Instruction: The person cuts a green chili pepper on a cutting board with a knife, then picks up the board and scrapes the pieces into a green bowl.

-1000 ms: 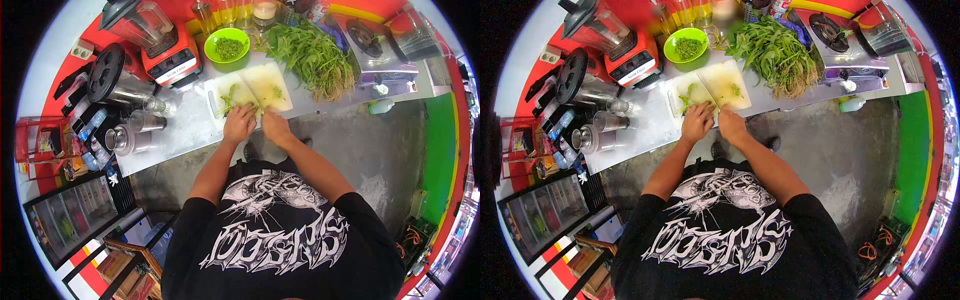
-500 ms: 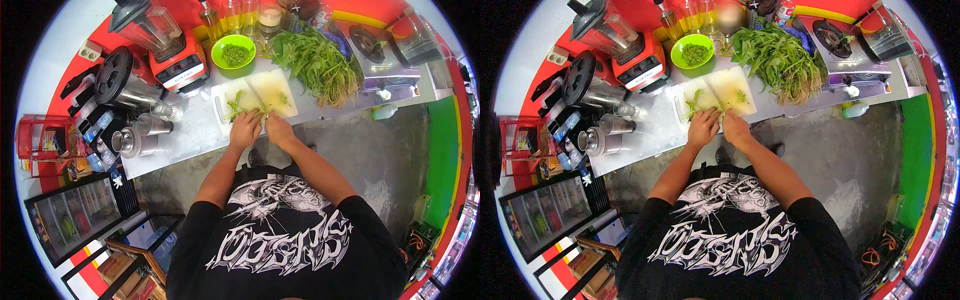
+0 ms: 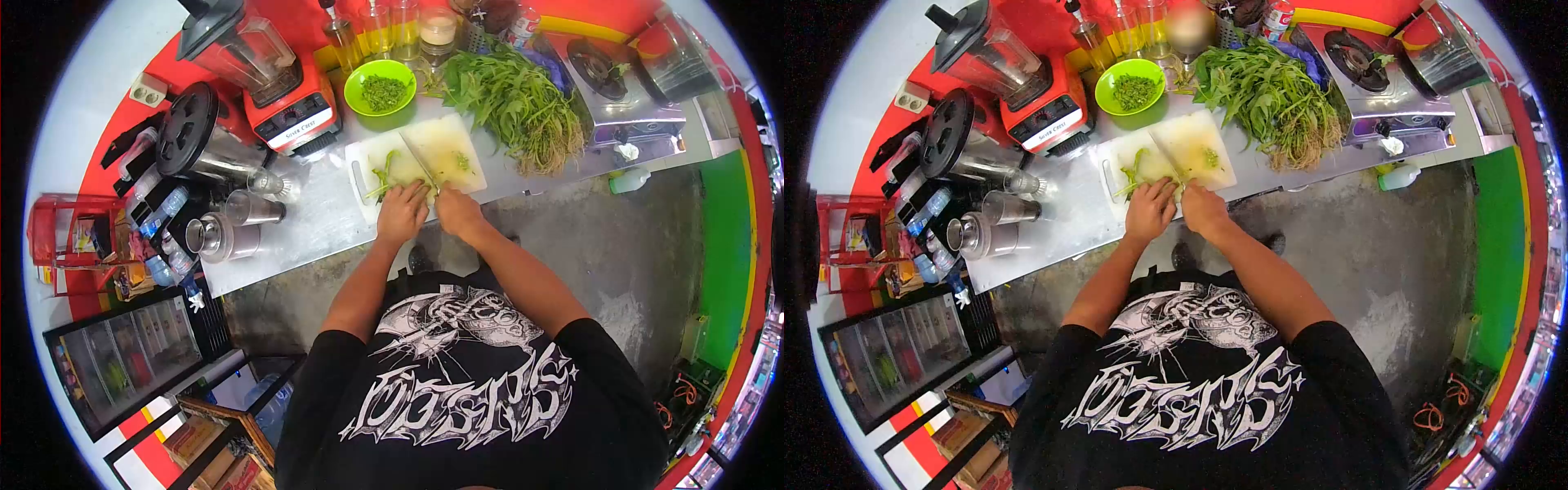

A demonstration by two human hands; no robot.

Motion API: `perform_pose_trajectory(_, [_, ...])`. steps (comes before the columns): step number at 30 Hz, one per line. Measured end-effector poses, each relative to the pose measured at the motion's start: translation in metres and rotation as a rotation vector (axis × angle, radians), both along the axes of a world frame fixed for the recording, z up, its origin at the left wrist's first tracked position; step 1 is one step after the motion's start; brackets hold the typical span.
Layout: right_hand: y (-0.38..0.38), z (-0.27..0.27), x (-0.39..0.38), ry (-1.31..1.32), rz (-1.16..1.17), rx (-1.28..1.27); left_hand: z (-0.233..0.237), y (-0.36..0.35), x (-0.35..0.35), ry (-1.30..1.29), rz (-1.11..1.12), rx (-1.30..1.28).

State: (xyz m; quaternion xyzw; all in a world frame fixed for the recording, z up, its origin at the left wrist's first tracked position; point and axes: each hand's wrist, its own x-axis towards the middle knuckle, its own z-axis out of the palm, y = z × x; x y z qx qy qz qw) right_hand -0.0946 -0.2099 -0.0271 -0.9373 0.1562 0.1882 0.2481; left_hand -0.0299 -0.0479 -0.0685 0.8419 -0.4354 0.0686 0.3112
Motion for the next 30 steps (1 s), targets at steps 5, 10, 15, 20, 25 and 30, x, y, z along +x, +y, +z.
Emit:
perform_pose_trajectory(5, [0.01,0.014,-0.013,-0.017,-0.099,0.013,0.0,0.001,-0.002,0.031,0.029,0.092])
perform_pose_trajectory(10, [-0.003,0.007,-0.001,-0.008,0.171,-0.072,0.002,0.001,-0.001,-0.015,0.015,0.048])
perform_pose_trajectory(15, [0.007,0.0,-0.015,-0.045,0.003,-0.009,0.003,0.0,-0.002,-0.009,0.03,0.025])
perform_pose_trajectory(20, [0.008,0.013,-0.009,-0.023,-0.076,0.013,-0.002,0.002,0.0,-0.026,0.005,0.01])
perform_pose_trajectory(25, [0.0,0.009,-0.005,-0.001,-0.005,-0.002,0.001,0.0,0.0,0.007,-0.002,0.015])
perform_pose_trajectory(30, [0.014,0.007,-0.016,0.01,-0.18,0.019,0.002,0.001,-0.002,-0.036,0.03,0.046])
